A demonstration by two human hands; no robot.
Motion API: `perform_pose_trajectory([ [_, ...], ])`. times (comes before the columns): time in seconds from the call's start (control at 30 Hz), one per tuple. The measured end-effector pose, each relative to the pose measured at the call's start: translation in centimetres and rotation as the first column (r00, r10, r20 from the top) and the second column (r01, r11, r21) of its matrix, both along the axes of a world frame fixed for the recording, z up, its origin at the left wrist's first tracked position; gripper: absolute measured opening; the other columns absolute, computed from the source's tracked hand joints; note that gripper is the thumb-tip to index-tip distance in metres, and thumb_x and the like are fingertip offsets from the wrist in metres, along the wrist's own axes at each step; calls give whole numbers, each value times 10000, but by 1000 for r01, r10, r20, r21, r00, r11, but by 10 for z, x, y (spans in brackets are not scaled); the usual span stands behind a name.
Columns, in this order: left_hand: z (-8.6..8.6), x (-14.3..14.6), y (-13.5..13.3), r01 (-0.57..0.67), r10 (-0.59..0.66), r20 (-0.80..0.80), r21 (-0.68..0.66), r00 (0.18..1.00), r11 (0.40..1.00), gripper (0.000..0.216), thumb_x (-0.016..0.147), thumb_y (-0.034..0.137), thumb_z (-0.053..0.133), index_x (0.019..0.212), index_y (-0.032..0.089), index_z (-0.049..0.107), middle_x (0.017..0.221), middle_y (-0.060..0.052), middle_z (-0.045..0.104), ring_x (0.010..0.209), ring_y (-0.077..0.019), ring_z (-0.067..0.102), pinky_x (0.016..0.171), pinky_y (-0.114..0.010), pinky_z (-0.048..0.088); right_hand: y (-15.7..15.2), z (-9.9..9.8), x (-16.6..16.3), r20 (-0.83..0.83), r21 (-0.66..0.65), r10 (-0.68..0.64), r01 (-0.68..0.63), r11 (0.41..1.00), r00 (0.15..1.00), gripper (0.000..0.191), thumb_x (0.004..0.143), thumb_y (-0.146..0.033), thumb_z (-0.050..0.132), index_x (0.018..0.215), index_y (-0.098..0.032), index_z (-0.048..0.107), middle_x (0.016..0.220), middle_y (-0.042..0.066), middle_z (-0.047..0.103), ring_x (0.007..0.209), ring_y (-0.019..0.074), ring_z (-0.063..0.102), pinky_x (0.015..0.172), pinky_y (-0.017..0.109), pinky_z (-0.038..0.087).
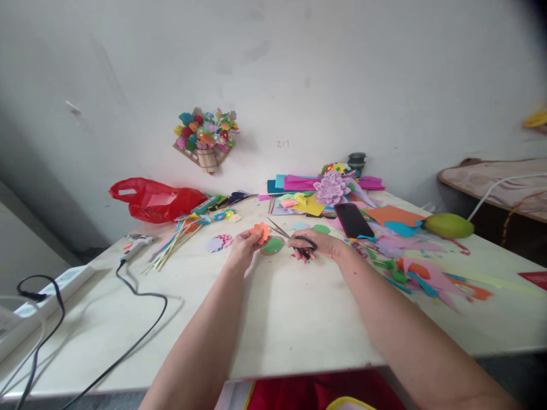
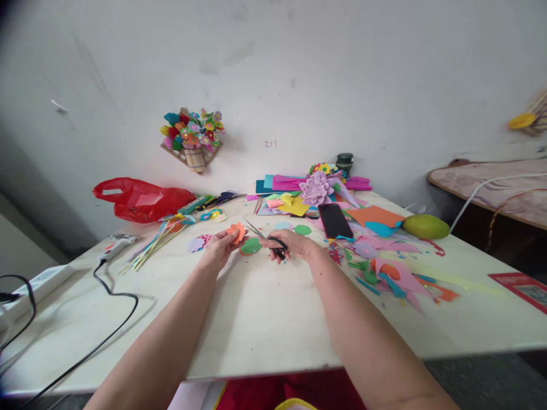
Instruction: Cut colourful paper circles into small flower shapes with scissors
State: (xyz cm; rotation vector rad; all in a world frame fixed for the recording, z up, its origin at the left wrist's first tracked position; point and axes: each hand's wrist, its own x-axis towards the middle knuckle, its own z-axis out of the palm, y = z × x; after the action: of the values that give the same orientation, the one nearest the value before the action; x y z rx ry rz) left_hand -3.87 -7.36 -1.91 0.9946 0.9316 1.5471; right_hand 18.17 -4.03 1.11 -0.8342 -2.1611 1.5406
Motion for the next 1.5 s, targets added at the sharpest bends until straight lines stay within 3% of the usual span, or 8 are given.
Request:
perform_pose_trajectory([
  [0.27,4,6,-4,-79,78,-87,-9,993,997,337,519,356,810,702,106,676,675,-58,686,628,-161,638,702,-309,514,2,-4,1,25,77,39,-41,996,999,308,785,-436,544,729,-135,512,645,44,633,450,83,541,342,169,308],
  [0.57,0,7,-1,-71,68,-121,-19,990,997,317,491,344,823,671,120,691,666,-64,689,601,-166,629,679,-306,507,5,-9,-3,11,70,41,-41,997,999,217,778,-360,515,715,-153,498,610,4,601,419,72,513,337,178,290],
  [1.5,1,10,-4,-25,22,-160,-12,987,1000,255,559,329,794,684,120,717,685,-76,702,633,-168,635,699,-290,490,2,-10,-8,-1,23,13,-13,1000,1000,266,724,-406,557,664,-153,506,553,-11,562,382,53,469,334,170,258],
])
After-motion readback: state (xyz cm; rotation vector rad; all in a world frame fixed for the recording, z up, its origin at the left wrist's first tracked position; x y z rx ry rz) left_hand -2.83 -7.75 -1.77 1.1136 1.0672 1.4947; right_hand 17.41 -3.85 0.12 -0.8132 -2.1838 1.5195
